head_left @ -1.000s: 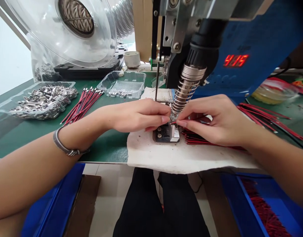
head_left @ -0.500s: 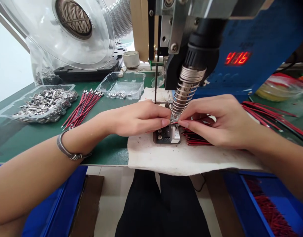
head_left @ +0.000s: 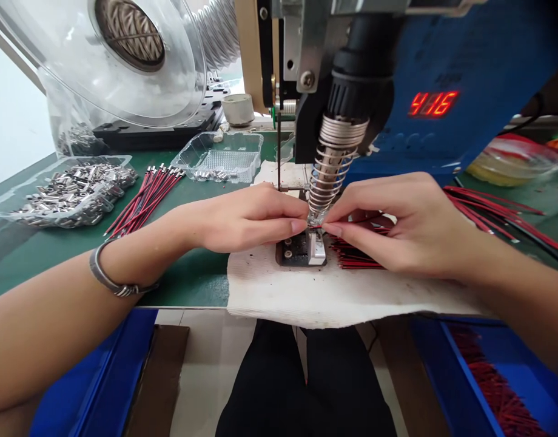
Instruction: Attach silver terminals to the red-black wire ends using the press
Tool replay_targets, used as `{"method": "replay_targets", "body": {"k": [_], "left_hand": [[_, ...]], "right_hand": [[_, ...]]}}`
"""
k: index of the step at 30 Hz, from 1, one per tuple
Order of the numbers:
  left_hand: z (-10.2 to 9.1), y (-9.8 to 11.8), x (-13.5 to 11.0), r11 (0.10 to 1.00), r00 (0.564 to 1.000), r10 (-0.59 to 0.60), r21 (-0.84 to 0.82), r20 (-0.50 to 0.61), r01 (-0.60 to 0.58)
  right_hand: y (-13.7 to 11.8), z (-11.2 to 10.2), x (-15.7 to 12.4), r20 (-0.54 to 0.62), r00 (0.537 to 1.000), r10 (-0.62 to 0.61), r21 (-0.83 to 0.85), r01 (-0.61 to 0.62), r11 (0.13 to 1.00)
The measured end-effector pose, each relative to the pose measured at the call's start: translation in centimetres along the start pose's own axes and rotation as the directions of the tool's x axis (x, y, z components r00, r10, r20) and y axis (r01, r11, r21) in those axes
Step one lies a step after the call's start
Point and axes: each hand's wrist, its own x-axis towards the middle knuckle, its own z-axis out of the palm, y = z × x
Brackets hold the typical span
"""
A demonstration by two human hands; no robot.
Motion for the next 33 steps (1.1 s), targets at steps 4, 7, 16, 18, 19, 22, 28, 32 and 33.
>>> {"method": "replay_targets", "body": {"k": [4, 7, 16, 18, 19, 22, 28, 32, 33], "left_hand": [[0.1, -0.2, 0.0, 1.000, 1.000, 0.010, 0.001, -0.015, -0.010], [0.1, -0.2, 0.1, 1.000, 1.000, 0.011, 0.000, -0.016, -0.011], [0.2, -0.1, 0.0, 1.000, 1.000, 0.018, 0.011, -0.024, -0.017], [0.2, -0.2, 0.1, 1.000, 0.999, 0.028, 0.012, -0.024, -0.027], [0.2, -0.2, 0.1, 1.000, 0.999, 0.029, 0.013, -0.023, -0.028], [0.2, -0.2, 0.0, 1.000, 1.000, 0.024, 0.015, -0.019, -0.024], [0.1, -0.3, -0.1, 0.999, 0.999, 0.036, 0.032, -0.020, -0.035], [0.0, -0.2, -0.1, 0.999, 1.000, 0.011, 0.033, -0.010, -0.011], [0.0, -0.1, -0.1, 0.999, 1.000, 0.009, 0.031, -0.008, -0.009]], "right_hand": [[0.0, 0.0, -0.1, 0.015, 0.999, -0.042, -0.016, 0.042, 0.999], [-0.1, 0.1, 0.0, 0.005, 1.000, -0.021, -0.012, 0.021, 1.000], [-0.9, 0.6, 0.0, -0.035, 0.994, 0.102, 0.026, -0.101, 0.995], [-1.0, 0.6, 0.0, -0.039, 0.992, 0.119, 0.037, -0.117, 0.992], [-1.1, 0.6, 0.0, -0.041, 0.991, 0.127, 0.041, -0.125, 0.991], [-1.2, 0.6, 0.1, -0.043, 0.986, 0.161, 0.052, -0.159, 0.986], [-1.4, 0.6, 0.2, -0.037, 0.972, 0.233, 0.124, -0.227, 0.966], [-1.5, 0.5, 0.2, -0.038, 0.959, 0.282, 0.173, -0.272, 0.947], [-1.5, 0.5, 0.2, -0.040, 0.957, 0.287, 0.175, -0.276, 0.945]]}}
